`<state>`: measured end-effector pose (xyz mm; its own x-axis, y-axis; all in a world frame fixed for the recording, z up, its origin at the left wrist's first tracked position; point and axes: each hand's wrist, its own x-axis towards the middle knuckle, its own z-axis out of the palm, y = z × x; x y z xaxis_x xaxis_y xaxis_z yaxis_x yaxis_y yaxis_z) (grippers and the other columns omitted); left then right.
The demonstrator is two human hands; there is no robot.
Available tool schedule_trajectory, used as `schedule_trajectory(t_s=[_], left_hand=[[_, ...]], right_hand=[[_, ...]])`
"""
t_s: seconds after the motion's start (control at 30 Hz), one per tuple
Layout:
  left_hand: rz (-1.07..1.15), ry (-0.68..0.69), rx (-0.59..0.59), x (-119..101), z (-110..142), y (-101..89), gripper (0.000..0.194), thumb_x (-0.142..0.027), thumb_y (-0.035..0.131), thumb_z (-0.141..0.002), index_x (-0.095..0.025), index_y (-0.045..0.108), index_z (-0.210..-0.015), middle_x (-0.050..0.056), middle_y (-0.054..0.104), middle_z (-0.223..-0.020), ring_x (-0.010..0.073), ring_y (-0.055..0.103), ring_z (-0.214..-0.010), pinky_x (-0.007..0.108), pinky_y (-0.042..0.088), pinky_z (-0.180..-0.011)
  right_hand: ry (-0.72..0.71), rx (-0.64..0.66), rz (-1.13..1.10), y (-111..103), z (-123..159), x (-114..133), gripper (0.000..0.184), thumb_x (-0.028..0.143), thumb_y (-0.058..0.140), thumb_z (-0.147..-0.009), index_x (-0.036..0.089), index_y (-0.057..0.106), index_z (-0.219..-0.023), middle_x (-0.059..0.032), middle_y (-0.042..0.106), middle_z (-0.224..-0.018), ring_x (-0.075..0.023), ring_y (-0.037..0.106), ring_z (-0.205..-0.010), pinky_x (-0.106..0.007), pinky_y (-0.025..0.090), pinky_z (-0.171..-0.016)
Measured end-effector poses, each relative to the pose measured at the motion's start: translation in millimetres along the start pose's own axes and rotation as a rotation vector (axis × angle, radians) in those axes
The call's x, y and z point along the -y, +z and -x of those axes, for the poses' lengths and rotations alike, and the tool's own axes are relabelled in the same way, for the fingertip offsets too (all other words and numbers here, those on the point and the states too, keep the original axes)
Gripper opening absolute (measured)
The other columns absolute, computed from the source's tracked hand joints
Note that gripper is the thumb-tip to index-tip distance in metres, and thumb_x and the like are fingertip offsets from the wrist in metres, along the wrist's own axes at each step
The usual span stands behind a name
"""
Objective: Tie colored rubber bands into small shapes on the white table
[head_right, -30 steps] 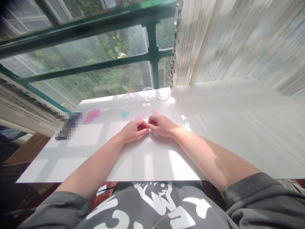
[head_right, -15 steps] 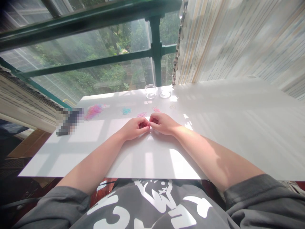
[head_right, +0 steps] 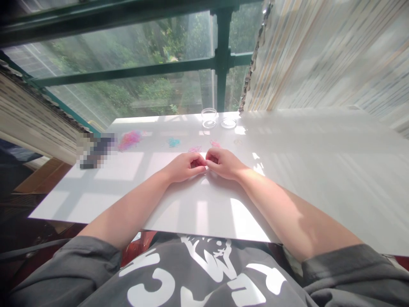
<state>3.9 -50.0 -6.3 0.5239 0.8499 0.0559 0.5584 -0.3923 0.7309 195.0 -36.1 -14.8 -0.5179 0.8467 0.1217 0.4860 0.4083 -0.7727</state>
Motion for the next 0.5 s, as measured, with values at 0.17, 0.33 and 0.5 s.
schedule_trajectory(t_s=[0.17, 0.33, 0.5], left_hand=[[-0.005, -0.002, -0.004, -1.6, 0.3, -0.9, 0.016, -0.03, 0.054, -0.077, -0.019, 0.062, -0.084, 0.001, 0.066, -0.079, 0.0145, 0.059, -0.071, 0.026, 0.044, -0.066], [-0.025, -0.004, -0.003, -2.1, -0.2, -1.2, 0.015, -0.03, 0.054, -0.077, -0.019, 0.062, -0.083, 0.0, 0.067, -0.079, 0.0144, 0.059, -0.071, 0.026, 0.043, -0.065], [-0.026, -0.004, 0.001, -1.5, 0.0, -0.9, 0.015, -0.031, 0.055, -0.077, -0.019, 0.062, -0.084, 0.001, 0.067, -0.08, 0.015, 0.059, -0.072, 0.026, 0.043, -0.064]], right_hand=[[0.008, -0.002, -0.007, 0.0, -0.4, 0.6, 0.014, 0.03, 0.05, -0.076, 0.018, 0.055, -0.073, 0.0023, 0.051, -0.062, -0.0111, 0.043, -0.057, -0.024, 0.033, -0.055], [0.016, -0.006, -0.01, 0.1, -0.2, 1.0, 0.014, 0.031, 0.05, -0.076, 0.018, 0.055, -0.072, 0.0024, 0.049, -0.06, -0.011, 0.042, -0.056, -0.024, 0.032, -0.053], [0.017, 0.006, -0.007, 0.2, 0.5, 0.6, 0.014, 0.031, 0.049, -0.077, 0.018, 0.055, -0.073, 0.0029, 0.047, -0.061, -0.0111, 0.042, -0.056, -0.024, 0.032, -0.053]])
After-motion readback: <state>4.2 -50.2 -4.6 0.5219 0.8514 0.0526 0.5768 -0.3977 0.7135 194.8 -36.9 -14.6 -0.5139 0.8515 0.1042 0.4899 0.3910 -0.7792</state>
